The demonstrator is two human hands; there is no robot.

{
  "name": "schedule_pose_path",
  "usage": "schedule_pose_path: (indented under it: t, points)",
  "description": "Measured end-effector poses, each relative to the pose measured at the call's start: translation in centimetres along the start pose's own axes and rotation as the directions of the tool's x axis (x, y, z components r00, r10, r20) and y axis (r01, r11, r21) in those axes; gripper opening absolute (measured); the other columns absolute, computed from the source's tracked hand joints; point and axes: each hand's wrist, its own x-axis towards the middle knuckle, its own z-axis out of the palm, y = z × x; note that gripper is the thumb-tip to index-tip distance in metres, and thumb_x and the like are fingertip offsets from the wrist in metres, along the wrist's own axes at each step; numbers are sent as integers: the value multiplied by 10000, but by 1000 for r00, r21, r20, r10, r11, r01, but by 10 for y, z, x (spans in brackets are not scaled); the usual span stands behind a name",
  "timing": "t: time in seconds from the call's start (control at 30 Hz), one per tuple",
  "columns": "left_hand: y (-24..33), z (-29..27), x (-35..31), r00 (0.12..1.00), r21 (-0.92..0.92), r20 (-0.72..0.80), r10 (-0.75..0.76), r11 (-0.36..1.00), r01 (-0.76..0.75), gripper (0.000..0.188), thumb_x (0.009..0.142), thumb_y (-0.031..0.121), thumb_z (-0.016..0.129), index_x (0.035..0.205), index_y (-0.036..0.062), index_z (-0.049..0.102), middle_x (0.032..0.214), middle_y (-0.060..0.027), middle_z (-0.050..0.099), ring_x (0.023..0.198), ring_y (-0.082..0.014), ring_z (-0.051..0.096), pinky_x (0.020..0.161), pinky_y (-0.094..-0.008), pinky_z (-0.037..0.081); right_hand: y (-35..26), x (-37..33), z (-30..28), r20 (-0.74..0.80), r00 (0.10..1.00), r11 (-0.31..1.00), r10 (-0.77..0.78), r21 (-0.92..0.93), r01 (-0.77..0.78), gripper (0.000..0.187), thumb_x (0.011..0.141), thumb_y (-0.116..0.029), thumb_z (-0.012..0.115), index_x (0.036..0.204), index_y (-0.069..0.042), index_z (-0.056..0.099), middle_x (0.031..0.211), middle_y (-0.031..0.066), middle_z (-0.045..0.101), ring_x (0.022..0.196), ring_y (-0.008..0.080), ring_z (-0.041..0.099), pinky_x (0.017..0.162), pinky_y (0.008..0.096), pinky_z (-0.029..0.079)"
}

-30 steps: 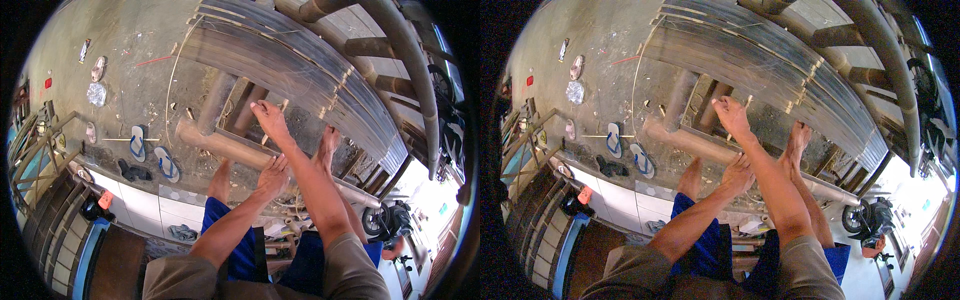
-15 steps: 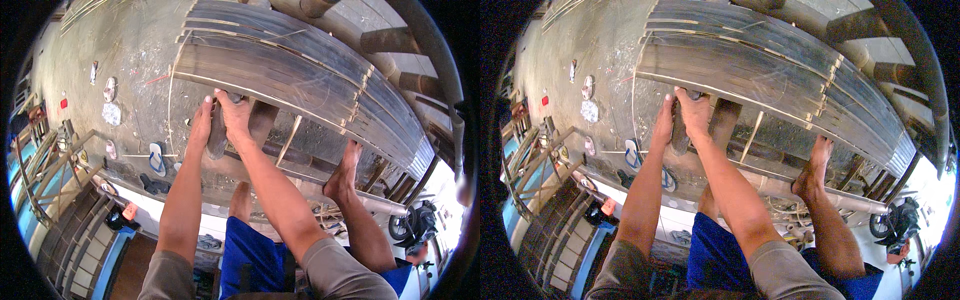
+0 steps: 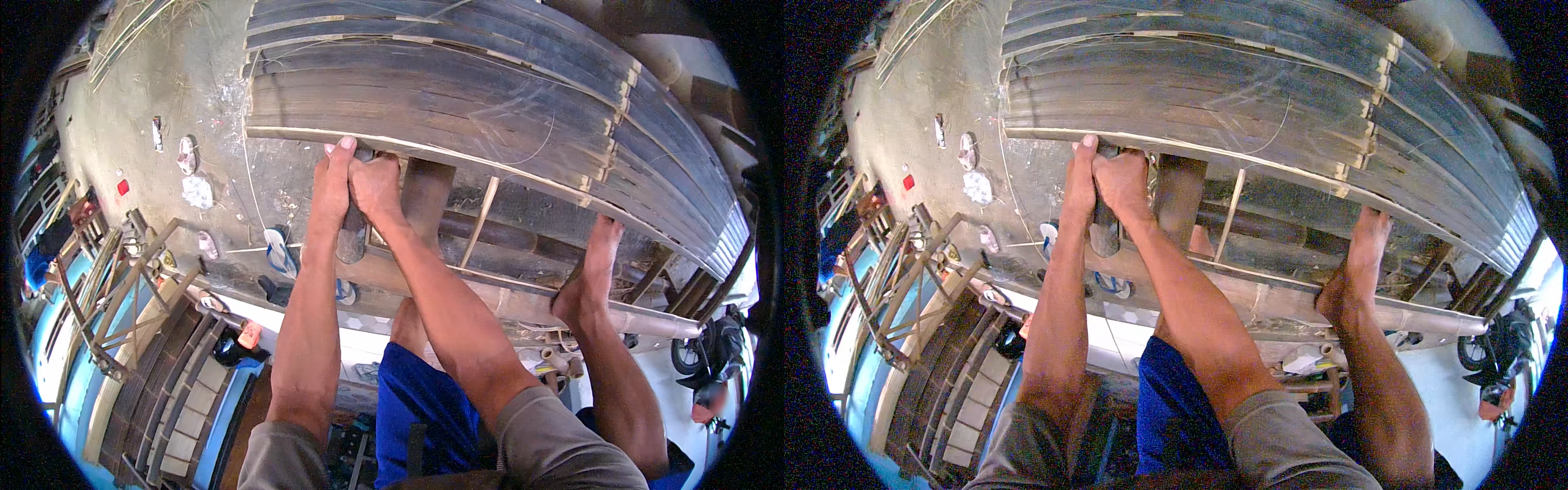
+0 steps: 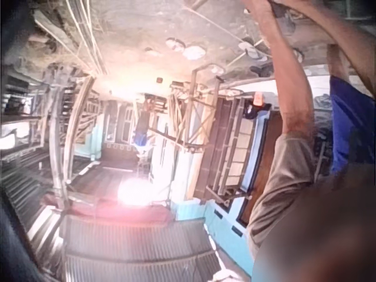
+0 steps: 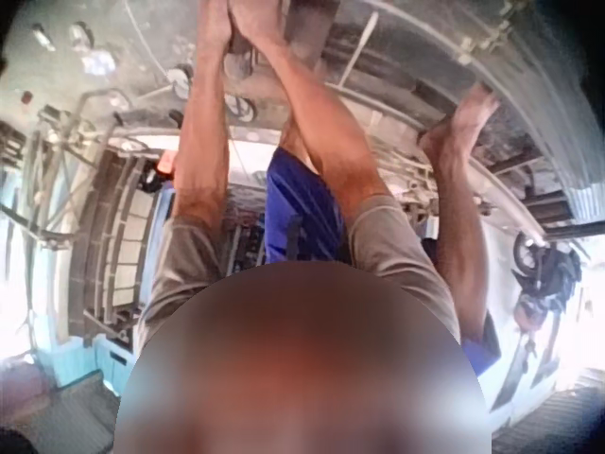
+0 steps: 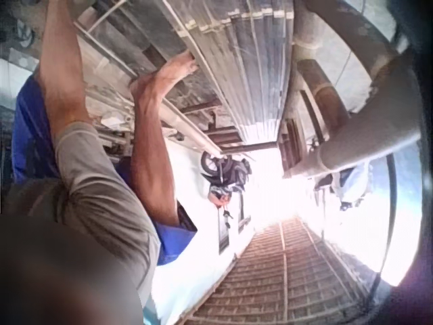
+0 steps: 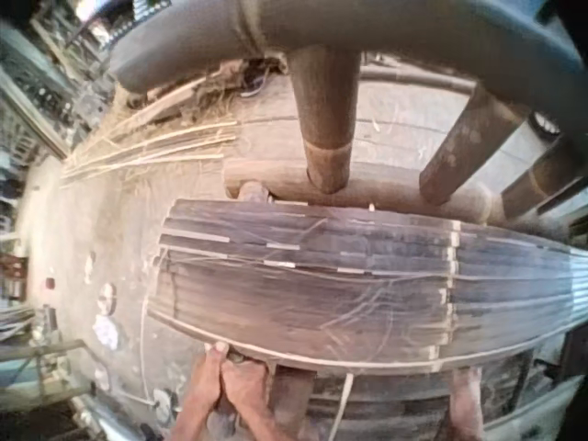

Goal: The person fits a long bamboo pole into a curved bamboo frame, then uses a knife to shave and trim thin bamboo strips. The person repeatedly aligns and secures the pole within the frame structure.

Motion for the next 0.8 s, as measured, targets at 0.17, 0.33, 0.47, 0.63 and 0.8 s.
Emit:
schedule_pose_path:
  t: [0.17,0.33,0.47,0.63,0.8]
  points:
    - [3,8,-11,992,79,-128,18,997,-8,726,973,561,564,1193,-128,625,1119,-185,663,1051,-228,584,954,-362,460,9,3,-1,68,997,997,40,61,-44,613,761,-356,830,1163,72,651,1178,209,690,1096,297,638,1013,368,465]
    - [-9,7,-9,981,123,-154,120,987,-101,695,1020,540,501,1172,-125,634,1097,-158,671,1037,-217,584,942,-373,469,10,4,-3,76,997,995,19,92,-26,654,747,-353,862,1177,84,632,1169,180,681,1062,258,628,1006,355,467]
    - [-25,-8,0,998,-76,-57,1,997,-5,899,1013,710,320,1373,-92,511,1291,-153,609,1175,-231,542,1050,-383,405,2,-1,-6,80,996,991,-30,130,20,563,782,-397,801,1121,37,684,1109,237,721,1025,363,701,929,407,527]
    - [-42,-28,-16,940,-318,150,-306,885,339,1006,974,788,217,1452,-66,452,1415,-159,549,1292,-245,520,1111,-361,383,-14,-10,0,7,999,983,34,-180,-32,561,764,-444,822,1043,31,715,949,219,748,906,405,721,805,434,550]
    - [-46,-39,-34,959,49,267,-95,995,84,779,880,554,670,1350,-54,539,1182,-148,665,1081,-234,628,1005,-358,464,-19,0,-5,167,974,986,153,41,-162,525,763,-312,875,1125,33,713,1100,145,729,982,214,679,893,330,525]
